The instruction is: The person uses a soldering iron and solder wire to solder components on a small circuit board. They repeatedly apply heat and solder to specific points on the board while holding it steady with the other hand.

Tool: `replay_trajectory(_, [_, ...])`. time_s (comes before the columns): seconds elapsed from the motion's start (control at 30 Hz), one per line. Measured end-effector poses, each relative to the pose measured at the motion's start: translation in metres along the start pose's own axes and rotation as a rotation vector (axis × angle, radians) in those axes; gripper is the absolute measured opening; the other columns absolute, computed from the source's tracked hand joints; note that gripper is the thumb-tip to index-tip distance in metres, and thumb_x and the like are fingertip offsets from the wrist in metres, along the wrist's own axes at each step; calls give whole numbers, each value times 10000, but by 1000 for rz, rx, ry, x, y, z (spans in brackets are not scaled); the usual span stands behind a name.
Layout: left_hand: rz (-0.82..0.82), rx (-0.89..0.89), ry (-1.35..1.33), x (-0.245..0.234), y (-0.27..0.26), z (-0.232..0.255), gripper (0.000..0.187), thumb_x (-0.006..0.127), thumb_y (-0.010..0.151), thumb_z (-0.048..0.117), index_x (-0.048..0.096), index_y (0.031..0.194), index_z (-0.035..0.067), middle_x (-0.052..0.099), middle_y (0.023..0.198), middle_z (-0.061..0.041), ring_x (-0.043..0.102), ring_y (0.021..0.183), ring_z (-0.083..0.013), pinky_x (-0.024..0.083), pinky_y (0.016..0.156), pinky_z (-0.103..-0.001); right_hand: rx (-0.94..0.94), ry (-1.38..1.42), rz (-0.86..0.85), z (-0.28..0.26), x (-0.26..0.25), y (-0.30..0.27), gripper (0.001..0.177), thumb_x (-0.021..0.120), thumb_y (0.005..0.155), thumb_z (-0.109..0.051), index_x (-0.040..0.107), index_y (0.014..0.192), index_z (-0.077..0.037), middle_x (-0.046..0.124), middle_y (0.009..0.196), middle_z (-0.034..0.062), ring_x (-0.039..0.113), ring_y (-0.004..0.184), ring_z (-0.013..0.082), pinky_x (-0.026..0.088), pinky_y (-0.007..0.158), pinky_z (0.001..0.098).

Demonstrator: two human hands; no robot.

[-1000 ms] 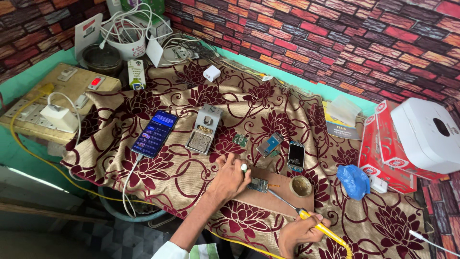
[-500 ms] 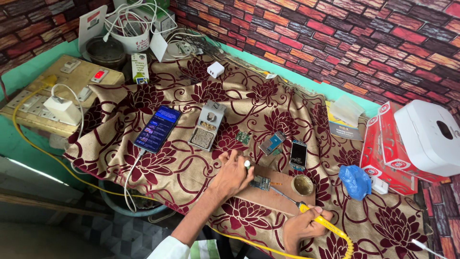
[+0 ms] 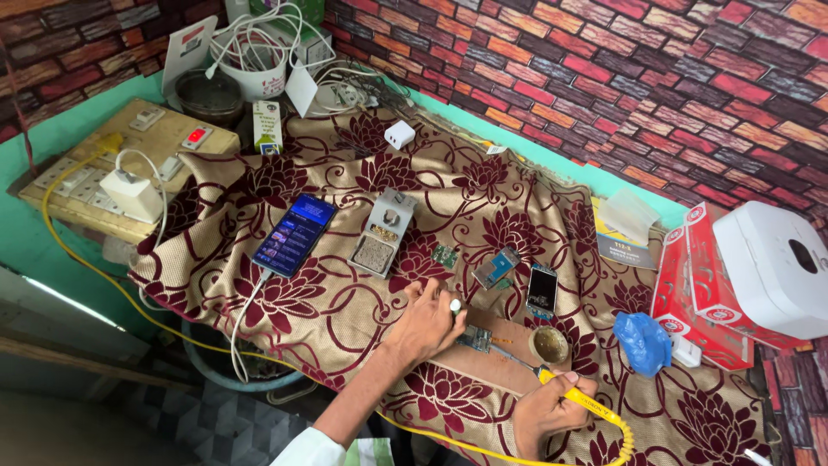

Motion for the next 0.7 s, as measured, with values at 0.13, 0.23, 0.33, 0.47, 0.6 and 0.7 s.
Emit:
replay_trajectory(0.13, [116,11,-52,-11,1,1,353,552,1015,327,579,1024,-25,664,865,-116,469,1070,-317,323,968,-555,-151,4,11,-21,-2,8,239,513,1042,-50,460,814,1,565,673,104,552,600,197,443,603,337])
replay_trajectory(0.23, [36,-21,-57,-4,3,0,347,558,1008,323,585,1014,-23,648,829,-124,466,1045,-307,318,966,-572,-195,28,-38,-27,2,14,226,522,1030,-29,477,811,9,571,686,117,558,603,213,440,605,343])
replay_trajectory(0.33, [22,-18,-35,-4,2,0,365,565,1002,335,575,1023,-29,641,837,-136,456,1029,-312,320,947,-558,-136,82,-75,-25,5,16,225,523,1025,-19,479,806,14,572,673,113,550,566,210,444,577,333])
replay_trajectory(0.47, [21,-6,-35,-5,3,-1,360,568,1012,326,561,1028,-34,640,802,-125,455,1041,-318,325,956,-564,-183,61,-71,-28,6,18,222,526,1029,-25,484,814,12,570,672,101,554,570,191,437,580,333])
replay_trajectory(0.6, [73,-11,-68,-6,3,-1,368,579,1014,299,557,1055,-67,640,779,-105,462,1035,-303,323,958,-574,-211,69,-46,-26,4,18,248,527,1033,-33,474,793,0,533,629,82,513,540,178,398,566,336])
replay_trajectory(0.7, [117,14,-15,-10,3,1,358,596,978,317,558,1002,-39,644,789,-112,472,1050,-322,327,942,-573,-181,14,-109,-22,8,20,271,538,1021,-35,461,763,-3,499,577,78,479,500,181,365,546,344])
Point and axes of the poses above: each hand's wrist, its own y-axis towards the middle knuckle, its own x-axis out of the palm, z = x × y, the point moved 8 cm from there along y, towards the middle knuckle
